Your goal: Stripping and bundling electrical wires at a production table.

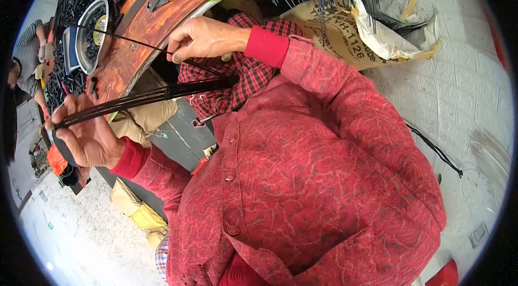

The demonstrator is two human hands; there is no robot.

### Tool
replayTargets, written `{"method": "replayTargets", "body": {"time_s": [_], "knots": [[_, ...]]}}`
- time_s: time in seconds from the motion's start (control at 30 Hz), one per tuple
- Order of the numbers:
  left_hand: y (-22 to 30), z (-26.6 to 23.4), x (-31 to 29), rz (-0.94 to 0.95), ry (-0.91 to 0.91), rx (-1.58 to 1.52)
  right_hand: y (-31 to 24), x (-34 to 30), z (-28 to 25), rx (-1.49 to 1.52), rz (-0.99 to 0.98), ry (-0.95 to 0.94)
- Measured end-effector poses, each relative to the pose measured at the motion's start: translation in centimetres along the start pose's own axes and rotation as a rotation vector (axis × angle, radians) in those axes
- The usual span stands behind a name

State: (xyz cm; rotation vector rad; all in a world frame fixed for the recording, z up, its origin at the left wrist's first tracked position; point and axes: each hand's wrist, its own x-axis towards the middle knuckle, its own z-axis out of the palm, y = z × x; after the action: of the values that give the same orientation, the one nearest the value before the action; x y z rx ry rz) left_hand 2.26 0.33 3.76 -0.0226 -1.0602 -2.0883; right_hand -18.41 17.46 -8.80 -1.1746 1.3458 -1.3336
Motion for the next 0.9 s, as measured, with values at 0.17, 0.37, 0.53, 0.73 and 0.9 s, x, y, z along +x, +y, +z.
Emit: {"method": "replayTargets", "body": {"time_s": [0.17,0.37,0.53,0.73,0.9], "knots": [[0.5,1.7,-2.6,0.203,-0.119,0.182,-0.1,-1.9,1.0,0.003,-0.170,0.071],[0.8,3.9,-6.3,0.200,-0.350,-0.015,0.0,-4.1,0.0,0.083,-0.127,0.075],[0.6,4.6,-7.7,0.250,-0.277,-0.030,0.0,-4.5,-0.3,0.130,-0.066,0.085],[-0.2,3.2,-8.3,0.326,-0.487,-0.198,-1.0,-6.1,-0.9,0.135,0.098,-0.029],[-0.2,4.5,-7.9,0.319,-0.646,-0.211,-1.0,-8.8,-2.4,0.165,0.038,-0.055]]}}
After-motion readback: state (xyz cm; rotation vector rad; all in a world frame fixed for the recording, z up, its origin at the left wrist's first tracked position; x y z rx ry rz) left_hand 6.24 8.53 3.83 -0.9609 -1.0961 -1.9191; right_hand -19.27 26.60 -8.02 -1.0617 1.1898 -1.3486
